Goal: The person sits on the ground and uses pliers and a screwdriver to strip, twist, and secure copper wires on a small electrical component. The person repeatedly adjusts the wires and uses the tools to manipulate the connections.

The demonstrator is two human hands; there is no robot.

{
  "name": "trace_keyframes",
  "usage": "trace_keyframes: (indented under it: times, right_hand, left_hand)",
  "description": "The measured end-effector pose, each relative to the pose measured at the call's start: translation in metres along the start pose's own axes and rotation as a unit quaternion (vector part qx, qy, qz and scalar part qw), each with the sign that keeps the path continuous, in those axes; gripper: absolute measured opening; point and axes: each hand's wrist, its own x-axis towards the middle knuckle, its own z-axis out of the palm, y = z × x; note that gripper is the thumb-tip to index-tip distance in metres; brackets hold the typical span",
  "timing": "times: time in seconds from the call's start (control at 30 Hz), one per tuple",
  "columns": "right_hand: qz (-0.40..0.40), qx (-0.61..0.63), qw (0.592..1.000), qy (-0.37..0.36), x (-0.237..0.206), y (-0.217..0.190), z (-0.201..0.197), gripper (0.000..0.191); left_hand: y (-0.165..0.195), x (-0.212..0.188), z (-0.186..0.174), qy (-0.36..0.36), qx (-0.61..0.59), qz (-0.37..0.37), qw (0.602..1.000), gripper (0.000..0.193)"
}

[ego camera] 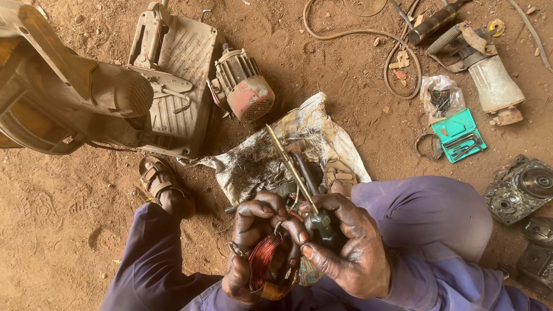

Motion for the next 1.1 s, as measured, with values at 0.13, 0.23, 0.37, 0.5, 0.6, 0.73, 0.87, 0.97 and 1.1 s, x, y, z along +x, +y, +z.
trace_keyframes:
  times: [0.13,0.23,0.37,0.5,0.6,0.73,0.87,0.97,1.1]
  right_hand:
    - [-0.028,-0.026,0.999,0.005,0.000,0.001,0.002,0.049]
    - [-0.031,0.014,0.999,-0.004,-0.001,0.000,0.004,0.047]
    - [-0.049,-0.025,0.998,0.004,0.000,-0.002,0.004,0.047]
    - [-0.061,-0.062,0.996,0.014,0.002,-0.005,0.004,0.048]
    - [-0.064,-0.059,0.996,0.010,0.002,-0.005,0.004,0.050]
    - [-0.095,-0.060,0.992,0.049,0.002,-0.005,0.012,0.049]
    - [-0.157,-0.150,0.971,0.100,-0.001,-0.007,0.022,0.051]
    - [-0.178,-0.148,0.966,0.117,-0.001,-0.005,0.029,0.053]
    - [-0.198,-0.124,0.966,0.111,0.001,-0.004,0.031,0.054]
  left_hand:
    - [0.002,0.000,0.001,0.007,0.008,-0.026,1.000,0.072]
    - [0.002,0.001,0.003,0.021,-0.003,-0.035,0.999,0.071]
    - [-0.001,0.003,0.005,0.026,-0.018,-0.040,0.999,0.070]
    - [-0.001,0.003,0.006,0.021,-0.017,-0.040,0.999,0.070]
    - [0.000,0.004,0.005,0.020,-0.033,-0.056,0.998,0.069]
    - [-0.001,0.008,0.002,0.019,-0.046,-0.081,0.995,0.067]
    - [-0.004,0.011,-0.001,-0.007,-0.141,-0.123,0.982,0.062]
    - [-0.005,0.009,-0.003,-0.011,-0.184,-0.131,0.974,0.064]
    - [-0.005,0.009,-0.005,-0.020,-0.187,-0.141,0.972,0.066]
